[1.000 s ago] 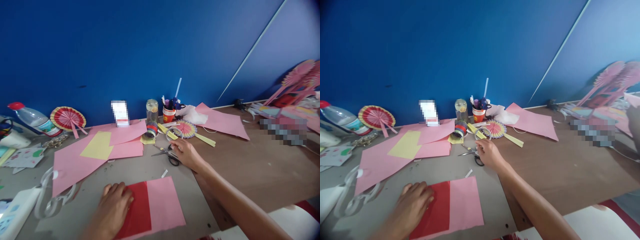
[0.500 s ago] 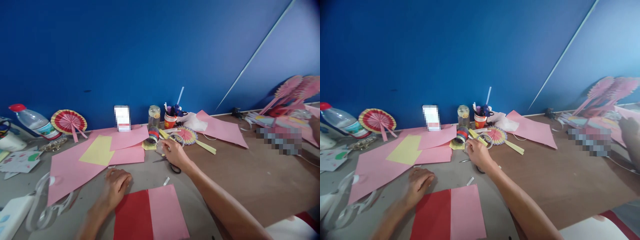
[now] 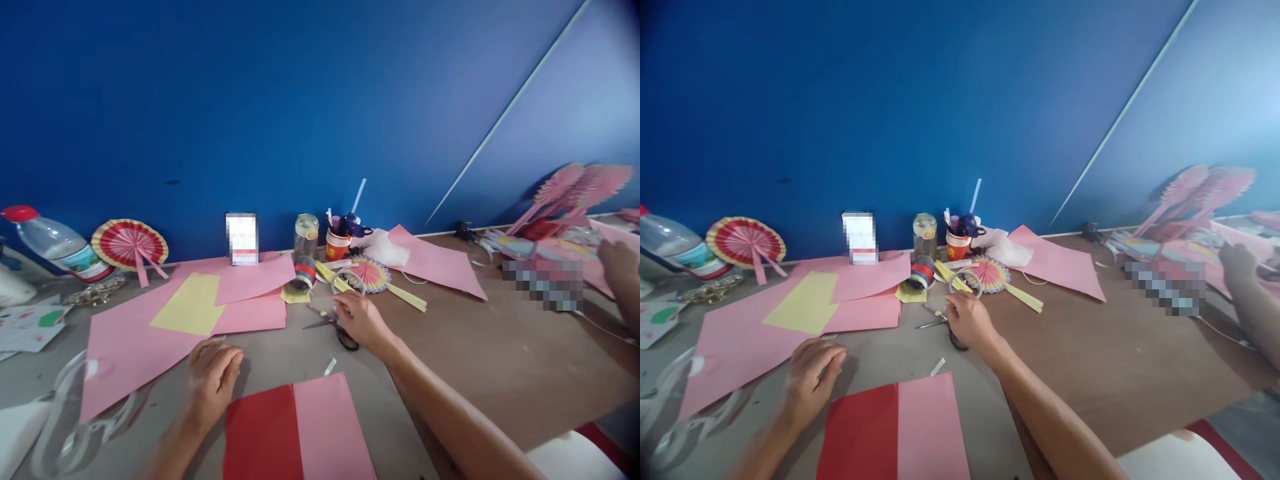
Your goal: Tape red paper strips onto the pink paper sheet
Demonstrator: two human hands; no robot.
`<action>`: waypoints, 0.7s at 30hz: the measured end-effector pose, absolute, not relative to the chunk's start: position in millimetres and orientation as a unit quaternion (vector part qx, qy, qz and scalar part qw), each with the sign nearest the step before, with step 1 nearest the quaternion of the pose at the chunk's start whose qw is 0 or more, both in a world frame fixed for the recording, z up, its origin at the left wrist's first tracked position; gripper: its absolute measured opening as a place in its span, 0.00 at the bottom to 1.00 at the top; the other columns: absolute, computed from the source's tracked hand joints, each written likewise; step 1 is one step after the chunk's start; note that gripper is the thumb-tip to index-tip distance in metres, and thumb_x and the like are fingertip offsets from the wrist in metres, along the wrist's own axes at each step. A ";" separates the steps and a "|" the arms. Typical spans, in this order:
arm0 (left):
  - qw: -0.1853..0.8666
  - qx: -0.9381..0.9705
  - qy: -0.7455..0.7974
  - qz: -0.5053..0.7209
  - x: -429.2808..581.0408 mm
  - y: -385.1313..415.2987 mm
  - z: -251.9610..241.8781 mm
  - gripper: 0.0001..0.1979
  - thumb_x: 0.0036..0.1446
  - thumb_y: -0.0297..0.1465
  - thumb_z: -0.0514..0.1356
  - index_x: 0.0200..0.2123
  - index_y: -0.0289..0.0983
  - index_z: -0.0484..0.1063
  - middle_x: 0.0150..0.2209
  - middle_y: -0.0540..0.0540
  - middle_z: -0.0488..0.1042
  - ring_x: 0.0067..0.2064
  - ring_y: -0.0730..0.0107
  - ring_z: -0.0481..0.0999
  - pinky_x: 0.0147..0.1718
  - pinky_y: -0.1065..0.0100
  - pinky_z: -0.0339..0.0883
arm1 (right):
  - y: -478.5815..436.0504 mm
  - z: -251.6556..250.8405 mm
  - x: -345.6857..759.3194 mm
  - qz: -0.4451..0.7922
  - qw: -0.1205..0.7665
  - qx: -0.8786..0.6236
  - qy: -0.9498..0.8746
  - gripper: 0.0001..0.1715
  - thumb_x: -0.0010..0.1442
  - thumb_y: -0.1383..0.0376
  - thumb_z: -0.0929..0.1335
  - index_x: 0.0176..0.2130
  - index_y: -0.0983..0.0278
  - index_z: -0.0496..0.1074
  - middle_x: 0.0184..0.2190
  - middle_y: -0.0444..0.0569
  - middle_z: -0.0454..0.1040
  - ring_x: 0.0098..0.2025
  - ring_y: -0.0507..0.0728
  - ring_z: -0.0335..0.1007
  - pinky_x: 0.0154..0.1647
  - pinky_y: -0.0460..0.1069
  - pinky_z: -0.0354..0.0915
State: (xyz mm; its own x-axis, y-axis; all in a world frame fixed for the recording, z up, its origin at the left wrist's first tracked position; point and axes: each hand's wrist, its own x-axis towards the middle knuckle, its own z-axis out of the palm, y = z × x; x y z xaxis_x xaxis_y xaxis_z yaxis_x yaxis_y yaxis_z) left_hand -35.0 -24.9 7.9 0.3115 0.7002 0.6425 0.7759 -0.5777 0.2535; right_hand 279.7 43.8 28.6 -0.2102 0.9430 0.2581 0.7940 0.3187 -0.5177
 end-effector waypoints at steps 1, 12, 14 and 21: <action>0.053 -0.808 -0.453 -0.373 -34.6 -24.8 7.1 0.06 0.61 0.25 0.53 0.34 0.40 0.68 0.27 0.50 0.75 0.30 0.68 0.74 0.40 0.62 0.60 | 45.5 28.8 282.6 0.131 0.265 -0.574 -0.763 0.14 0.58 0.70 0.63 0.42 0.65 0.74 0.38 0.51 0.75 0.41 0.56 0.70 0.43 0.47 0.64; 0.047 -0.804 -0.459 -0.375 -35.6 -23.5 -1.9 0.07 0.61 0.27 0.52 0.34 0.40 0.70 0.27 0.50 0.75 0.30 0.68 0.74 0.39 0.62 0.62 | 65.3 14.6 283.0 0.066 0.164 -0.627 -0.759 0.12 0.57 0.68 0.64 0.38 0.64 0.76 0.40 0.55 0.74 0.45 0.61 0.66 0.46 0.52 0.59; 0.046 -0.805 -0.459 -0.373 -34.8 -23.8 -1.4 0.07 0.61 0.27 0.52 0.34 0.40 0.69 0.27 0.50 0.75 0.30 0.68 0.74 0.39 0.62 0.62 | 64.8 15.9 277.2 0.055 0.152 -0.624 -0.764 0.11 0.58 0.67 0.64 0.34 0.64 0.77 0.39 0.56 0.74 0.46 0.62 0.65 0.46 0.55 0.58; 0.043 -0.803 -0.470 -0.364 -34.7 -24.8 -2.2 0.07 0.61 0.27 0.52 0.33 0.41 0.69 0.27 0.51 0.76 0.31 0.67 0.75 0.44 0.60 0.61 | 66.8 20.6 268.4 0.035 0.152 -0.624 -0.765 0.10 0.58 0.66 0.64 0.36 0.63 0.75 0.39 0.54 0.73 0.46 0.62 0.64 0.46 0.55 0.57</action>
State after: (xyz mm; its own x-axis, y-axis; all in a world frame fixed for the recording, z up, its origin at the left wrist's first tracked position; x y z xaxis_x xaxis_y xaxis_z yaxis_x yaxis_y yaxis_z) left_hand -34.7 -24.8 -2.2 0.2929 0.7232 0.6255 0.7865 -0.5543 0.2725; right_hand 268.4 66.8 20.6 -0.1743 0.9666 0.1881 0.9452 0.2178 -0.2433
